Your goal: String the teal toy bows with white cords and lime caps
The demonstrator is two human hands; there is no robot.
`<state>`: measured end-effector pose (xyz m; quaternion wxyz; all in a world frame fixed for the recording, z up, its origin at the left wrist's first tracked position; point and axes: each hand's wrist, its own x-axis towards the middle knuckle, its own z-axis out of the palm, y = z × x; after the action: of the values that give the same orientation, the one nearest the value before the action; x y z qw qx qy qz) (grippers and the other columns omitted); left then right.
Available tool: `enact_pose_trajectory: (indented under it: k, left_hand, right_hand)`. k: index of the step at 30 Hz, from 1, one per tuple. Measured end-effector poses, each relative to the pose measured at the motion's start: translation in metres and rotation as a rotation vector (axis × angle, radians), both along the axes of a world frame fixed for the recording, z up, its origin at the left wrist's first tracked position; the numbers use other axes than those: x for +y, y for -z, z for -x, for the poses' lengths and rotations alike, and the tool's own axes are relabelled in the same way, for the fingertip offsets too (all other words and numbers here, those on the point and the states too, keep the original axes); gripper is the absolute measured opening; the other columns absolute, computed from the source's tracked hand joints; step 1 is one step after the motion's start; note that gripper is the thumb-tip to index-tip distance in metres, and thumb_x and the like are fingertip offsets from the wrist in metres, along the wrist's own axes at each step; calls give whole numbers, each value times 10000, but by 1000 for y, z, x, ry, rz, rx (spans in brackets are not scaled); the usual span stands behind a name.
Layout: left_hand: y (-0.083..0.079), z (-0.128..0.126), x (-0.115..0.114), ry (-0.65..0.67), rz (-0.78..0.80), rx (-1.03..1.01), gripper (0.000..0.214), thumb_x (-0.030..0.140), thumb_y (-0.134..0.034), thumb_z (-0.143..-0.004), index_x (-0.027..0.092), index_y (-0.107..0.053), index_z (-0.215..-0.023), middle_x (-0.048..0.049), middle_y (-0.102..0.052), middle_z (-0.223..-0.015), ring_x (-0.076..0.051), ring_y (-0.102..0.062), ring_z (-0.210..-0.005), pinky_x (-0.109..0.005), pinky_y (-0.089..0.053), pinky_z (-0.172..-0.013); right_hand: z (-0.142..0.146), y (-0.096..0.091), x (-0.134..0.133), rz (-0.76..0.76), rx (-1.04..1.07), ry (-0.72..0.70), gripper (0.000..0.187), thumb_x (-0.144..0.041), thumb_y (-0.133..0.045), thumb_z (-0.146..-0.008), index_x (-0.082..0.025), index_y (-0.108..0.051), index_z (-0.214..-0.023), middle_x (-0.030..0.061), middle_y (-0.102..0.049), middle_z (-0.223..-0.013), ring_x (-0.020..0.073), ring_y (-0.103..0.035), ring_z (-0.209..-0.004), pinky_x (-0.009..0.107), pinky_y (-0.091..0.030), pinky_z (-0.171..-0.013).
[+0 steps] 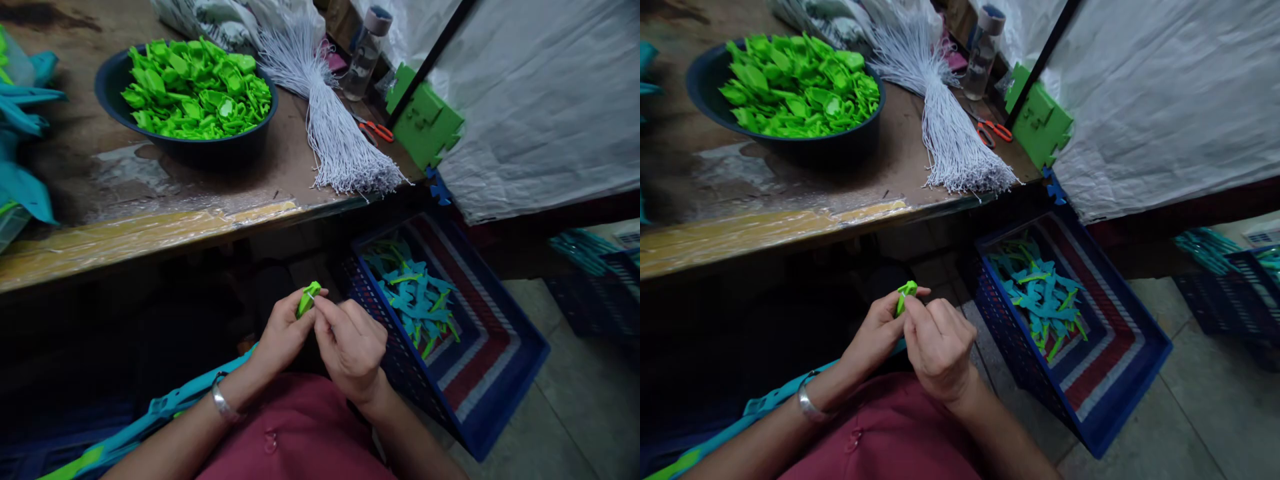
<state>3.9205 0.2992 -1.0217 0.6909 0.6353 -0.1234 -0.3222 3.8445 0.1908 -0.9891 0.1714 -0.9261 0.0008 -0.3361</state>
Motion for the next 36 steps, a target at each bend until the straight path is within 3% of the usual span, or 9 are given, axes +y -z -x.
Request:
enact_pose_trajectory:
  k: [9,14,20,26,31,34,36]
  left_hand:
    - [-3,4,-5,2,14,-9,280,396,-684,-832,146,-732,-950,-34,-693,-835,-171,-582,-779,-276,-505,-735]
    - [-5,5,-8,16,2,43,291,411,-734,-789,128,-685,-838,-2,-611,-744,-127,-475,-685,-231,-437,-637]
    - [-4,4,-7,0,9,53,256,366,-707,-790,143,-702,-915,-33,-690,-852,-173,-585,-796,-271,-491,-751]
    - [-1,8,-5,21,57,23,208,349,-681,-828,148,-674,-882,-20,-657,-812,-160,-548,-766,-256,-484,-716]
    - [12,15,-7,37,51,-144,135,271,-570,-900,160,-581,-824,-12,-610,-809,-144,-530,-747,-244,-470,-699]
    - [25,21,-16,63,11,-226,143,252,-534,-922,162,-565,-815,-20,-605,-790,-147,-533,-727,-250,-467,-673]
    - [26,24,-18,110,2,-268,115,223,-552,-907,147,-634,-933,-61,-679,-908,-185,-613,-836,-298,-521,-793]
  right_hand:
    - [2,3,-4,19,-15,21,199,-78,-559,-984,-129,-661,-1147,7,-583,-713,139,-550,-623,294,-420,-579]
    - [3,6,-5,14,-22,21,199,-85,-577,-986,-125,-653,-1166,15,-585,-720,144,-537,-630,302,-405,-582]
    - [2,7,-4,55,-24,40,169,-107,-557,-1002,-141,-655,-1135,9,-584,-698,136,-539,-617,293,-414,-580]
    - [0,8,0,49,-16,24,196,-104,-564,-987,-145,-650,-1159,20,-605,-737,149,-579,-650,292,-470,-606]
    - [-9,5,3,76,114,133,273,-259,-563,-1020,-95,-621,-1230,182,-636,-1188,261,-632,-1028,347,-548,-778]
    - [-13,10,-4,95,244,88,219,-201,-464,-1035,-125,-646,-1129,133,-666,-1088,247,-617,-986,345,-525,-794]
    - [-8,18,-18,111,288,48,231,-182,-425,-1038,-150,-653,-1056,104,-672,-997,229,-614,-928,340,-511,-792]
